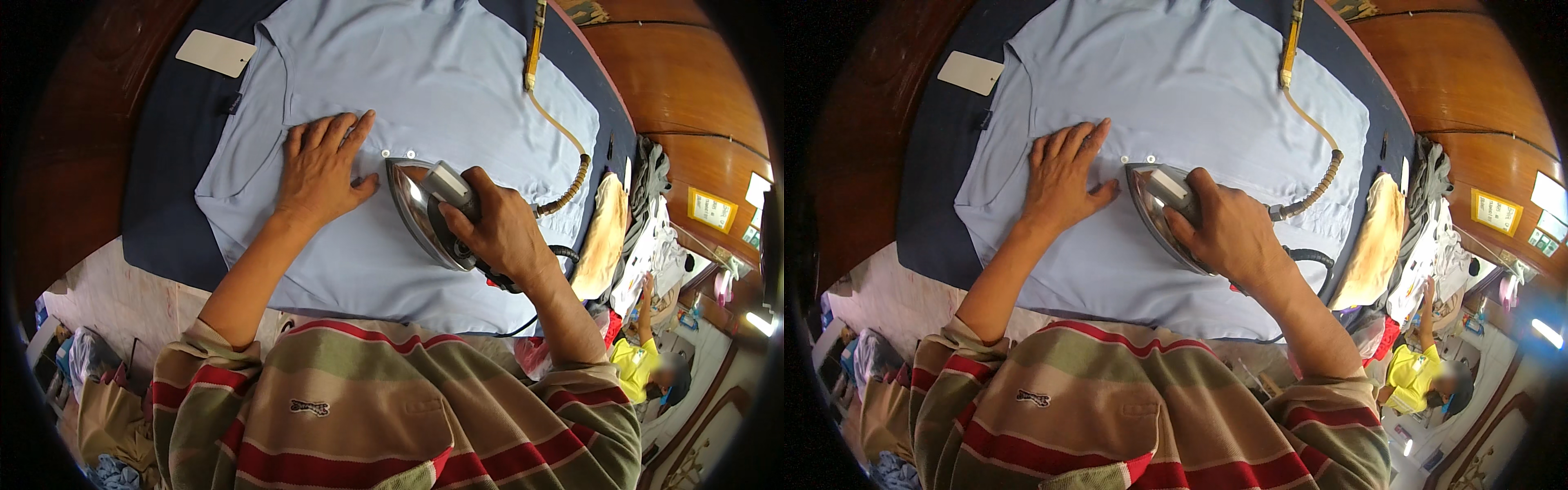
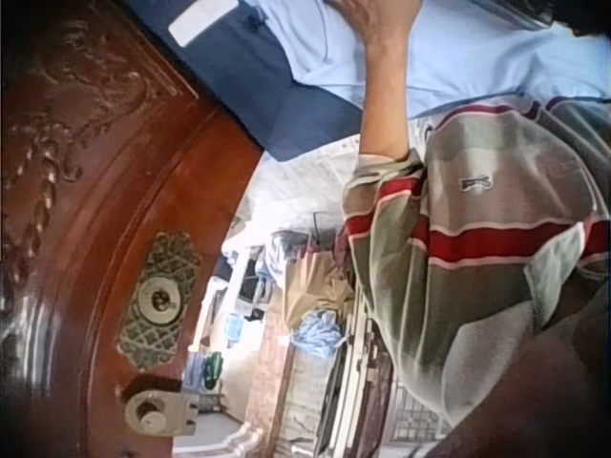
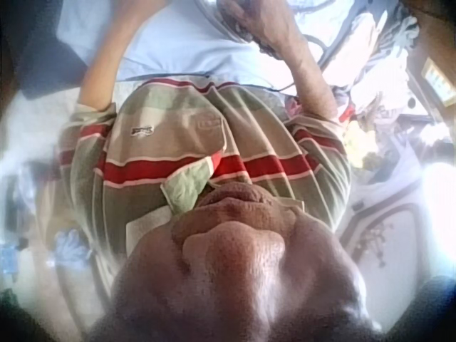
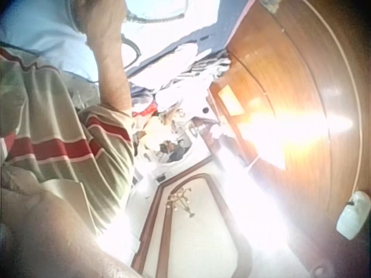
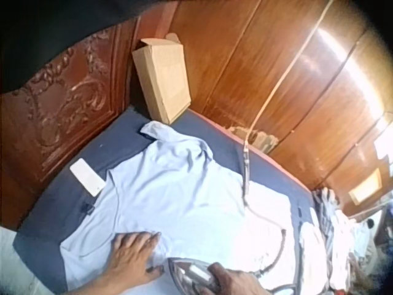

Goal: The person irons the front and sleeves of a blue shirt on a padded table before folding it and placing it into a stack of similar garments.

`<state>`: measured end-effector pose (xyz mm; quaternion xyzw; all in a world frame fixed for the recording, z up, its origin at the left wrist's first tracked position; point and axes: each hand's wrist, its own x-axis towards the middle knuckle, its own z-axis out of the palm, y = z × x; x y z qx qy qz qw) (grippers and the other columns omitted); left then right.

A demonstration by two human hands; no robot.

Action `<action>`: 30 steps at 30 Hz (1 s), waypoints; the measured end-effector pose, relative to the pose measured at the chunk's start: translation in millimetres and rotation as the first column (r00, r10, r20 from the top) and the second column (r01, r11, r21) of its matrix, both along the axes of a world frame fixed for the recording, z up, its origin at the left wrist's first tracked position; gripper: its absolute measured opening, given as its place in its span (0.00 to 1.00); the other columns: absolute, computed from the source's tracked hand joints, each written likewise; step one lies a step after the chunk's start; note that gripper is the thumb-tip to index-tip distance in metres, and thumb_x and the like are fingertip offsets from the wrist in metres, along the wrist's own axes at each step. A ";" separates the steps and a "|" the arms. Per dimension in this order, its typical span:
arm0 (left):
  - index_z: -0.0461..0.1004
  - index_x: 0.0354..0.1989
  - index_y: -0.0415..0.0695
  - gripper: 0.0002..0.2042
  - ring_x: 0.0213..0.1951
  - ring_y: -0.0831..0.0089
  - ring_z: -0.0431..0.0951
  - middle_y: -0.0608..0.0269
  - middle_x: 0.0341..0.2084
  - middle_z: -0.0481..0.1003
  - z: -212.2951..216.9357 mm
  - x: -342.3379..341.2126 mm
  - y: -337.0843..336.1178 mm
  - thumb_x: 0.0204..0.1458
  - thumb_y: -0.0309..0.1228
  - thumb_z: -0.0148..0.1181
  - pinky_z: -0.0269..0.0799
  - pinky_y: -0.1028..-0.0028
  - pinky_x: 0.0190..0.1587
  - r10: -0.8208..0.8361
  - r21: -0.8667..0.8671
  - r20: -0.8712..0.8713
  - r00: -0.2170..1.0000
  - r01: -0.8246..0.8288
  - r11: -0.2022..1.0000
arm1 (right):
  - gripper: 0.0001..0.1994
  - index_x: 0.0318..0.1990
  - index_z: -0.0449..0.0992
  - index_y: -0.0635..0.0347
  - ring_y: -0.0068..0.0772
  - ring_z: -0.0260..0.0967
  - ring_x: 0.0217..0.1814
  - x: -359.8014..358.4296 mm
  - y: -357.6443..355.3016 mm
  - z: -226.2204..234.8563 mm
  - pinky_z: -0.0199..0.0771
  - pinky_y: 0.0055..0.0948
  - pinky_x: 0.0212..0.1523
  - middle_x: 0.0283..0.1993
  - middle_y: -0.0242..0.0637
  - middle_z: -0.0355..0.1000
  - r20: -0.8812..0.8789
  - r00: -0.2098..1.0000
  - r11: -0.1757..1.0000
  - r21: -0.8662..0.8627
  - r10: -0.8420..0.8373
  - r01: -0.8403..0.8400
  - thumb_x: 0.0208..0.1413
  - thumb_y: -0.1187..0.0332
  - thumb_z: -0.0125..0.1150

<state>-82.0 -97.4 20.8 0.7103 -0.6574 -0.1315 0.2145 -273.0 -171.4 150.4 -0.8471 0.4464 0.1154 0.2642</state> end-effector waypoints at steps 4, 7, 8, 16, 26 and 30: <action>0.55 0.63 0.51 0.36 0.59 0.67 0.56 0.63 0.55 0.60 2.8 1.7 2.7 0.42 0.43 0.60 0.45 0.59 0.60 0.000 0.031 -0.036 0.999 0.002 1.000 | 0.18 0.39 0.65 0.64 0.53 0.71 0.26 1.1 -2.5 -2.2 0.72 0.43 0.29 0.22 0.51 0.71 0.004 1.000 1.000 0.025 0.007 -0.007 0.49 0.58 0.57; 0.53 0.63 0.52 0.32 0.63 0.67 0.51 0.63 0.61 0.55 -0.2 21.4 5.0 0.49 0.41 0.55 0.44 0.58 0.61 -0.017 0.032 0.128 0.992 0.013 0.999 | 0.17 0.39 0.65 0.64 0.53 0.71 0.26 2.7 -2.8 -2.6 0.71 0.42 0.28 0.22 0.50 0.71 0.034 0.999 1.000 0.016 0.019 -0.020 0.49 0.59 0.57; 0.53 0.64 0.53 0.30 0.65 0.67 0.49 0.63 0.63 0.53 -3.7 32.9 6.6 0.51 0.40 0.53 0.43 0.57 0.61 -0.024 0.027 0.217 0.976 0.019 0.999 | 0.17 0.38 0.65 0.64 0.53 0.71 0.26 4.1 -2.4 -2.4 0.71 0.42 0.28 0.22 0.50 0.71 0.047 0.999 1.000 0.012 0.024 -0.024 0.49 0.59 0.57; 0.49 0.65 0.56 0.26 0.67 0.72 0.43 0.72 0.66 0.46 -8.9 61.6 12.4 0.57 0.41 0.42 0.39 0.58 0.63 -0.096 0.176 0.296 0.950 0.045 0.983 | 0.17 0.37 0.67 0.64 0.54 0.71 0.28 24.3 1.5 -0.9 0.71 0.40 0.29 0.23 0.52 0.71 0.063 0.998 0.995 0.096 0.012 -0.018 0.47 0.61 0.60; 0.51 0.65 0.56 0.25 0.66 0.74 0.44 0.73 0.65 0.48 -7.5 58.5 9.7 0.58 0.43 0.40 0.41 0.60 0.63 -0.073 0.148 0.338 0.938 0.023 0.989 | 0.18 0.41 0.67 0.62 0.52 0.71 0.26 32.5 4.7 -4.1 0.72 0.41 0.28 0.23 0.48 0.72 0.068 0.994 0.994 0.063 0.086 -0.090 0.47 0.59 0.59; 0.52 0.64 0.55 0.25 0.66 0.73 0.45 0.72 0.65 0.49 -6.3 58.8 8.7 0.58 0.42 0.42 0.42 0.59 0.62 -0.074 0.155 0.349 0.934 0.020 0.988 | 0.22 0.48 0.66 0.60 0.51 0.72 0.27 37.9 12.4 -7.7 0.72 0.41 0.28 0.24 0.47 0.72 0.106 0.985 0.988 0.047 0.139 -0.145 0.46 0.60 0.60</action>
